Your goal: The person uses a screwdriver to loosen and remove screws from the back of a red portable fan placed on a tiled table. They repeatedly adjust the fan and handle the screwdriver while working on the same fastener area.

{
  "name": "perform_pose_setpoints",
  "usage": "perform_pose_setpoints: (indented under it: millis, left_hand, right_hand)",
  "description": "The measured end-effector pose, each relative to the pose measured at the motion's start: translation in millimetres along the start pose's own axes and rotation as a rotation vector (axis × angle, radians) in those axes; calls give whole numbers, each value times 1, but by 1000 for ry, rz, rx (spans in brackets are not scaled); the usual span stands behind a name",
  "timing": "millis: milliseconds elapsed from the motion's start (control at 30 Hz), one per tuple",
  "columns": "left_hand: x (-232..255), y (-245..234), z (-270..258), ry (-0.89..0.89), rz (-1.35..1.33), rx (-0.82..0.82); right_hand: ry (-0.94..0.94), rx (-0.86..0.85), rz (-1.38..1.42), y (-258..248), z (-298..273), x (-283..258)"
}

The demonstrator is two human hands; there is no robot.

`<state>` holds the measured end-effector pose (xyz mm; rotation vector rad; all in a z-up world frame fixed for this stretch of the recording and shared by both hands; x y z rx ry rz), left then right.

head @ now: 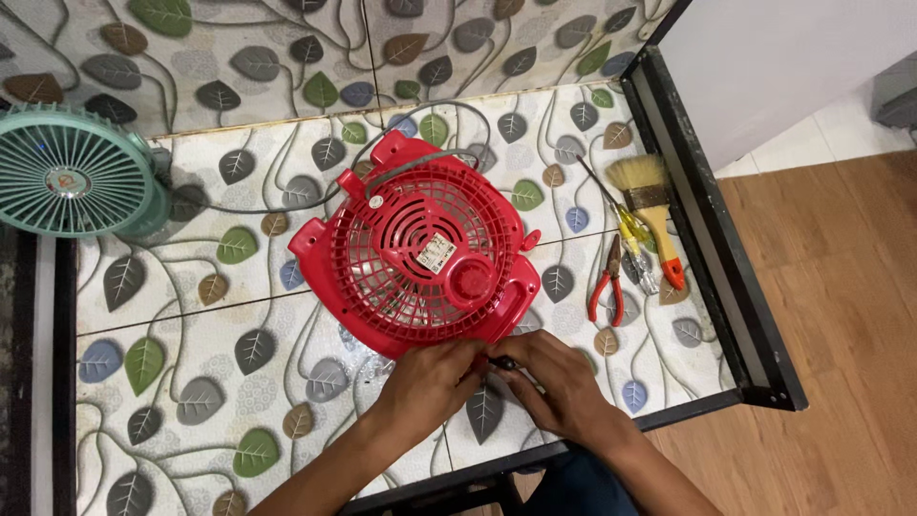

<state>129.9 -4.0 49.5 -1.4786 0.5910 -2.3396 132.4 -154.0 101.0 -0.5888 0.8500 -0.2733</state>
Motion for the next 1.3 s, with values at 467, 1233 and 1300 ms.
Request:
perform_pose_setpoints:
  millis: [467,1233,1300]
  left_hand:
    - [-1,3,-4,0,91,40]
    - [2,5,0,-73,156,45]
    - [4,2,-2,-91,122,66]
  right_hand:
    - [-326,129,-13,-1,1,-15]
    - [-353,249,-106,-2,1,-18]
    - [-345,280,-123,2,-3,-19]
Point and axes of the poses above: each hand's wrist, its own z-axis towards the middle knuckle, its own y-axis out of the palm, x = y × z, the point moved 7 cm from there along z, towards the middle knuckle, and after that the axes turned 14 degrees about x, right-handed, at the moved point
